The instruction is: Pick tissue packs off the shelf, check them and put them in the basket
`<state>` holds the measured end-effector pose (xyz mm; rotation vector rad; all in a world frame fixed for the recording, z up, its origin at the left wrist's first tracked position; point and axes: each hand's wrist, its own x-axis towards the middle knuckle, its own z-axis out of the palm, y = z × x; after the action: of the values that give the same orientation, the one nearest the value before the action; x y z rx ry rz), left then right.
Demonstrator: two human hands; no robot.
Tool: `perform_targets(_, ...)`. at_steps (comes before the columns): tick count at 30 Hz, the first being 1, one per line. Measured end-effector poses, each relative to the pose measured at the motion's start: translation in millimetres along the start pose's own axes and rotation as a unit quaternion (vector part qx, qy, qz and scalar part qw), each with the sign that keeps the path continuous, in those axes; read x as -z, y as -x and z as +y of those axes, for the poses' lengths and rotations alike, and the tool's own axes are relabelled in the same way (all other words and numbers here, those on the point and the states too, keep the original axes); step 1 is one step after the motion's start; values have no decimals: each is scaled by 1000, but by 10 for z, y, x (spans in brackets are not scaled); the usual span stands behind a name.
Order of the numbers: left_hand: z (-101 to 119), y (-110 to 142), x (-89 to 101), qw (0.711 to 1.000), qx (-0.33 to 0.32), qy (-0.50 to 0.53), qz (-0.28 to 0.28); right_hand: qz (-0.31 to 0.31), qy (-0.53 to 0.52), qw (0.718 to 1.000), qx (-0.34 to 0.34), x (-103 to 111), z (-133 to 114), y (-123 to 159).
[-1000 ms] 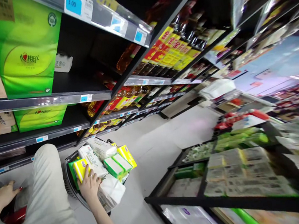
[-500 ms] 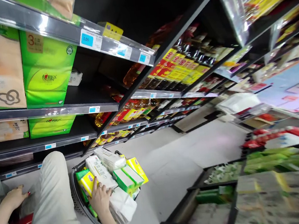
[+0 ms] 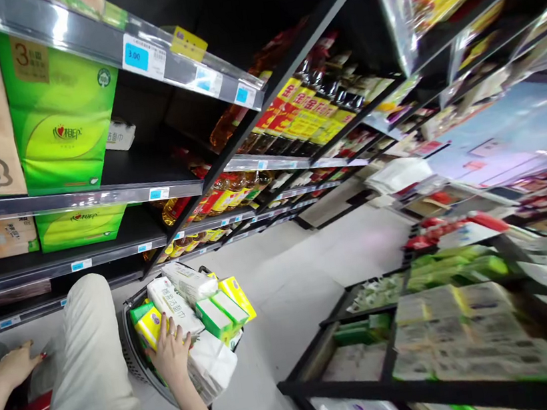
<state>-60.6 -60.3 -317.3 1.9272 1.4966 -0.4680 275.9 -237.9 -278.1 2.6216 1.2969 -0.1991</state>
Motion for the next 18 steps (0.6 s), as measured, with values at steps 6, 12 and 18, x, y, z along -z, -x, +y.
perform_targets(6,41,13,8,1000,-4,-15,-12,47,-59,997,21,148,-43,62)
perform_targets(12,219,91,4,1000,5,-8,-2,144,-215,920,296,478,-677,300)
perform_targets(18,491,192,-76,997,56,57,19,1,-255,842,475,643,-1947,-82)
